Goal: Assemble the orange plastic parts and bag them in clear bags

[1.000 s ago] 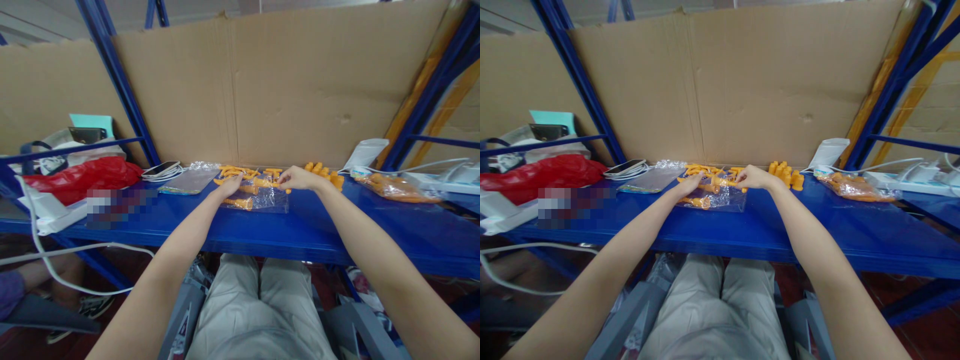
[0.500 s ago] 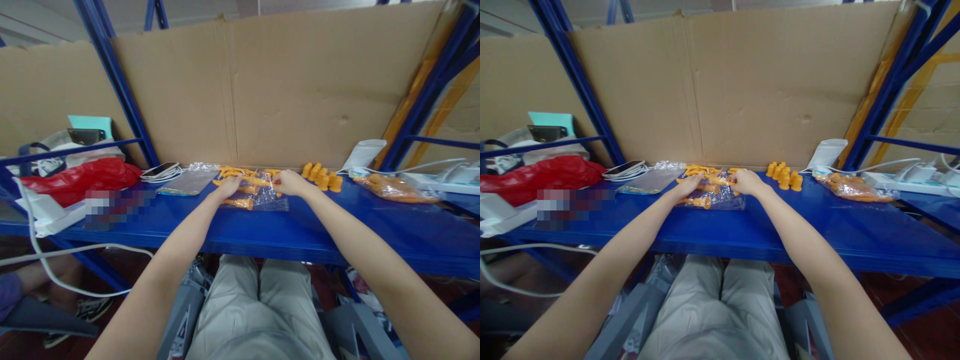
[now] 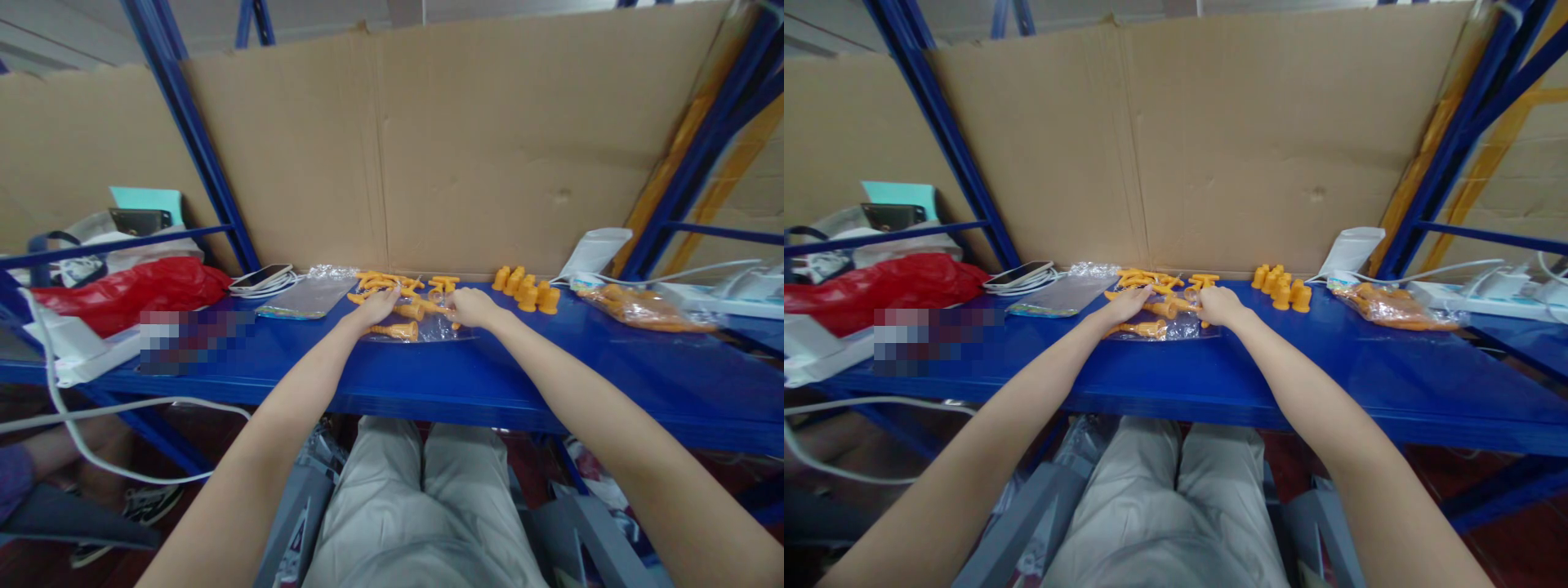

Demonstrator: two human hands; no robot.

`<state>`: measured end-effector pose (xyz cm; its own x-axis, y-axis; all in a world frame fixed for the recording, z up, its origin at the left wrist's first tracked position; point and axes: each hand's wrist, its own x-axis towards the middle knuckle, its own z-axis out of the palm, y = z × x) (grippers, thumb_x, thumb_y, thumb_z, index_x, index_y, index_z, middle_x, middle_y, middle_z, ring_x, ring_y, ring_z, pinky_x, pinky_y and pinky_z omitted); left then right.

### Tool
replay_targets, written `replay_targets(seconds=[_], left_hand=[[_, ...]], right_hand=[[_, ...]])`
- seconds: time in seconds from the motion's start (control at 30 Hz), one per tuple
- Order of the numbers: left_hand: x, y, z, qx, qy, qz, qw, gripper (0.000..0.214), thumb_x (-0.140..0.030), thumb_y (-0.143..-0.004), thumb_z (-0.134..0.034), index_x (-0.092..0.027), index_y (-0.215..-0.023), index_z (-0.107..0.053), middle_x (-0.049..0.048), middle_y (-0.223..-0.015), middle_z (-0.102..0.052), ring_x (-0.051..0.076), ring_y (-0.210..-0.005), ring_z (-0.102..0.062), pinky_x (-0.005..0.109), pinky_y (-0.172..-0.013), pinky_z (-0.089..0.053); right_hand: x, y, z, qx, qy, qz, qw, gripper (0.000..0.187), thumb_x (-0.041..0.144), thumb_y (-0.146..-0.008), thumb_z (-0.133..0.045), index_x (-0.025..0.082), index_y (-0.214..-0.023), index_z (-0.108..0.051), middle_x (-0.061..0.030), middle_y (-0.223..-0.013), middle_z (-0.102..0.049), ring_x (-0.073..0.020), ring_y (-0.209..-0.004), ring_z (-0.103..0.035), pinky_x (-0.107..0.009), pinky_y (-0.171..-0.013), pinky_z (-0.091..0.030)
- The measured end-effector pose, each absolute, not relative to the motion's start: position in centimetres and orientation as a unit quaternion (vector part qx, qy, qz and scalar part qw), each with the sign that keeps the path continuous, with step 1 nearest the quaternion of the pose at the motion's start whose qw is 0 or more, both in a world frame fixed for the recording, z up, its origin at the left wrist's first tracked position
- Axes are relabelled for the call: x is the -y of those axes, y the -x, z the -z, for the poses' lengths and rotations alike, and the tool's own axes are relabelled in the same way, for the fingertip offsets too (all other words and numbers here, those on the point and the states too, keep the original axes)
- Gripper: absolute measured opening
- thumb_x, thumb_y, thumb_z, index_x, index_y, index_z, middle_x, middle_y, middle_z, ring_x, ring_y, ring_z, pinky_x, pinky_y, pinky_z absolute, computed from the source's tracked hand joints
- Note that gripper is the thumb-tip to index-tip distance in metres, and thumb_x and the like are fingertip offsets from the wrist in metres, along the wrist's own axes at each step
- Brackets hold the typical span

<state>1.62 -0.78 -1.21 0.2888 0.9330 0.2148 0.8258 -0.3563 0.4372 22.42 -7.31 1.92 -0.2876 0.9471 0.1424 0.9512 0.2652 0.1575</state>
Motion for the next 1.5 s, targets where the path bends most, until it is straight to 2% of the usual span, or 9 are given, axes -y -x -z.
replay_targets(seconds=[0.27, 0.37, 0.47, 0.6, 0.73, 0.9, 1.13, 1.37, 1.5], left_hand=[[0.5, -1.7, 1.5, -0.555, -0.791, -0.224, 0.128, 0.059, -0.041, -0.100, -0.019, -0.011, -0.128, -0.061, 0.0115, -0.140, -0.056, 0.023, -0.132, -0.049, 0.031, -0.111, -0.033], [0.3, -1.6, 1.6, -0.546, -0.793, -0.237, 0.128, 0.057, -0.040, -0.100, -0.020, -0.012, -0.126, -0.063, 0.0105, -0.138, -0.057, 0.023, -0.132, -0.050, 0.032, -0.111, -0.034], [0.0, -1.4, 1.8, -0.539, -0.797, -0.243, 0.125, 0.056, -0.039, -0.100, -0.022, -0.012, -0.126, -0.063, 0.0113, -0.139, -0.057, 0.023, -0.132, -0.049, 0.032, -0.111, -0.034], [-0.4, -1.3, 2.0, -0.543, -0.798, -0.243, 0.100, 0.052, -0.036, -0.099, -0.024, -0.012, -0.129, -0.060, 0.0109, -0.139, -0.057, 0.022, -0.133, -0.049, 0.033, -0.112, -0.032], [-0.3, -1.6, 1.9, -0.529, -0.811, -0.237, 0.083, 0.045, -0.030, -0.096, -0.035, -0.013, -0.132, -0.057, 0.0100, -0.142, -0.055, 0.022, -0.132, -0.049, 0.033, -0.113, -0.032], [0.0, -1.6, 1.7, -0.507, -0.826, -0.234, 0.076, 0.042, -0.026, -0.093, -0.041, -0.012, -0.127, -0.062, 0.0112, -0.134, -0.062, 0.023, -0.124, -0.056, 0.035, -0.108, -0.039], [-0.5, -2.1, 1.8, -0.507, -0.827, -0.239, 0.040, 0.034, -0.021, -0.090, -0.045, -0.014, -0.113, -0.069, 0.0102, -0.119, -0.070, 0.023, -0.113, -0.062, 0.033, -0.101, -0.045], [-1.2, -3.6, 0.9, -0.526, -0.822, -0.214, 0.031, 0.024, -0.018, -0.086, -0.048, -0.015, -0.093, -0.071, 0.0104, -0.103, -0.073, 0.023, -0.100, -0.067, 0.033, -0.091, -0.049], [-1.2, -4.4, 0.0, -0.499, -0.835, -0.226, 0.054, 0.024, -0.014, -0.083, -0.048, -0.016, -0.087, -0.072, 0.0086, -0.100, -0.074, 0.022, -0.097, -0.067, 0.032, -0.090, -0.049]], right_hand=[[5.4, -22.5, -0.1, 0.809, 0.573, 0.056, 0.115, 0.028, 0.019, -0.089, -0.051, 0.018, -0.106, -0.074, -0.0113, -0.112, -0.072, -0.0271, -0.109, -0.066, -0.037, -0.091, -0.050], [4.2, -22.9, 0.8, 0.821, 0.531, 0.001, 0.208, 0.028, 0.012, -0.082, -0.059, 0.018, -0.105, -0.073, -0.0089, -0.118, -0.070, -0.0238, -0.112, -0.064, -0.036, -0.096, -0.048], [3.4, -23.1, 1.3, 0.817, 0.498, -0.085, 0.277, 0.035, 0.002, -0.071, -0.064, 0.014, -0.103, -0.072, -0.0094, -0.117, -0.070, -0.0201, -0.098, -0.067, -0.032, -0.091, -0.050], [3.0, -22.8, 1.6, 0.713, 0.533, -0.241, 0.387, 0.031, -0.002, -0.065, -0.067, 0.012, -0.093, -0.069, -0.0034, -0.088, -0.072, -0.0123, -0.067, -0.065, -0.027, -0.071, -0.055], [3.5, -22.4, 1.2, 0.566, 0.540, -0.401, 0.477, 0.018, -0.005, -0.072, -0.063, 0.013, -0.073, -0.060, 0.0009, -0.061, -0.062, -0.0084, -0.055, -0.061, -0.019, -0.059, -0.054], [4.6, -22.5, 0.4, 0.504, 0.533, -0.529, 0.427, 0.020, -0.004, -0.080, -0.058, 0.012, -0.068, -0.056, -0.0031, -0.055, -0.062, -0.0100, -0.055, -0.063, -0.018, -0.059, -0.056], [5.3, -21.7, 0.4, 0.540, 0.513, -0.527, 0.409, 0.020, -0.003, -0.080, -0.058, 0.016, -0.074, -0.052, 0.0016, -0.054, -0.059, -0.0083, -0.048, -0.059, -0.018, -0.053, -0.054], [5.2, -22.4, 0.2, 0.596, 0.607, -0.460, 0.255, 0.016, 0.013, -0.082, -0.061, 0.015, -0.067, -0.054, 0.0035, -0.041, -0.050, -0.0066, -0.035, -0.044, -0.014, -0.032, -0.035], [5.5, -22.4, -0.1, 0.619, 0.572, -0.464, 0.273, 0.013, 0.017, -0.080, -0.064, 0.015, -0.068, -0.057, 0.0022, -0.044, -0.052, -0.0058, -0.034, -0.041, -0.015, -0.031, -0.030]])
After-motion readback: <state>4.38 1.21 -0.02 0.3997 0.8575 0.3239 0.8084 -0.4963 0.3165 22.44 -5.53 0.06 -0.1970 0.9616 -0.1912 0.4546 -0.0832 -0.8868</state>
